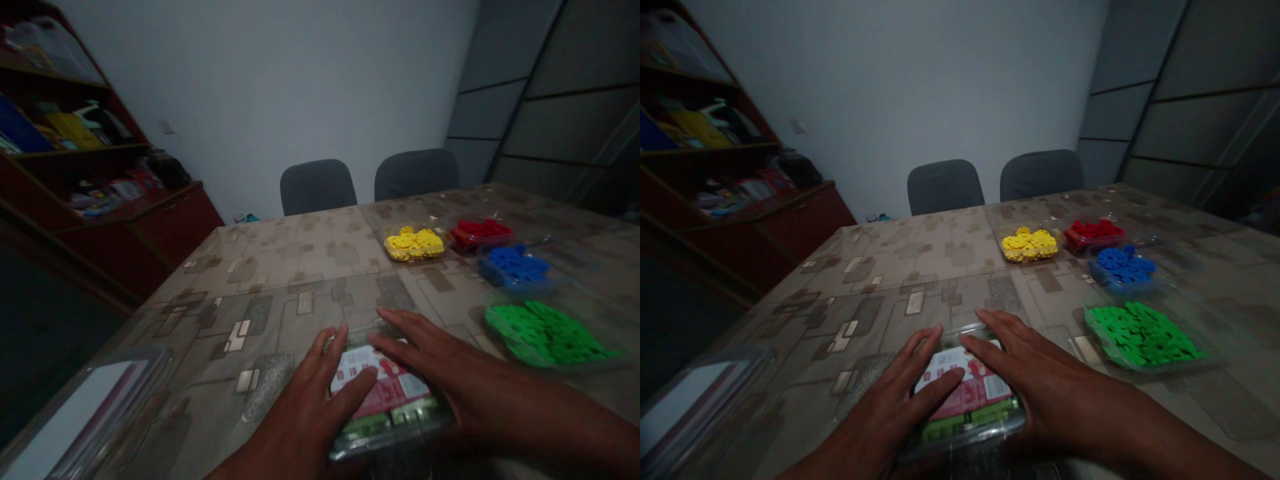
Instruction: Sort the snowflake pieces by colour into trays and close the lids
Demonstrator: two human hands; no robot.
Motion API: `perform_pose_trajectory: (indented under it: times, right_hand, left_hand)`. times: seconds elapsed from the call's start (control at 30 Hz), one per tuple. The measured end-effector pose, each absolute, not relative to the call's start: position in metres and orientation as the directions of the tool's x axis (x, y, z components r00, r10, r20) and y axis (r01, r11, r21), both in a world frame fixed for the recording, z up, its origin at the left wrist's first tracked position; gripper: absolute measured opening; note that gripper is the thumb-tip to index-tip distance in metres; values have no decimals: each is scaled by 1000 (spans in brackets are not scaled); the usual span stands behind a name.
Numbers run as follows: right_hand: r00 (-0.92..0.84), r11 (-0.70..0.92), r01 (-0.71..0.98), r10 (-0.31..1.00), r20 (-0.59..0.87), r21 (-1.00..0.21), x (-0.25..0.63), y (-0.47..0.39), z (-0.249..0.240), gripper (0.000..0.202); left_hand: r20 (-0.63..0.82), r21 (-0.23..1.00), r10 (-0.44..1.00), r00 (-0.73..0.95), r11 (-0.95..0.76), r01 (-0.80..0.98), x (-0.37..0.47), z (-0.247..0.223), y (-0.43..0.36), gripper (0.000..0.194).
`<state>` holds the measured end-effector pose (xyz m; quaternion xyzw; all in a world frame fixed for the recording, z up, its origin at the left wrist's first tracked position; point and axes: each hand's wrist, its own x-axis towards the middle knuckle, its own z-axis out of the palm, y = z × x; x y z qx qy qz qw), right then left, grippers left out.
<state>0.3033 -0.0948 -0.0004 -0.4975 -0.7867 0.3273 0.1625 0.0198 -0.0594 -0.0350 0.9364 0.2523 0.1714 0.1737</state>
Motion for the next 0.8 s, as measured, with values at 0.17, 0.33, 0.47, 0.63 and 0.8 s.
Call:
perform_pose_trajectory:
  times: [0.17, 0.33, 0.47, 0.63, 0.8]
  right_hand:
    - [-429, 334, 687, 903, 9, -645, 294, -94, -6, 89]
    - [-488, 418, 750, 873, -2, -512, 293, -92, -12, 92]
    - [-498, 410, 763, 866, -49, -499, 295, -91, -9, 95]
    - [-530, 370, 743, 835, -151, -557, 303, -89, 2, 105]
    - [-555, 412, 705, 827, -88, -578, 304, -84, 3, 89]
  left_hand:
    - [123, 455, 571, 812, -759, 465, 18, -25, -58, 79]
    - [166, 374, 554, 816, -801, 468, 21, -30, -58, 92]
    - [154, 271, 548, 822, -824, 498, 23, -37, -59, 94]
    - [153, 213, 535, 831, -839, 501, 21, -38, -60, 93]
    - [132, 221, 564, 815, -818, 530, 22, -28, -54, 85]
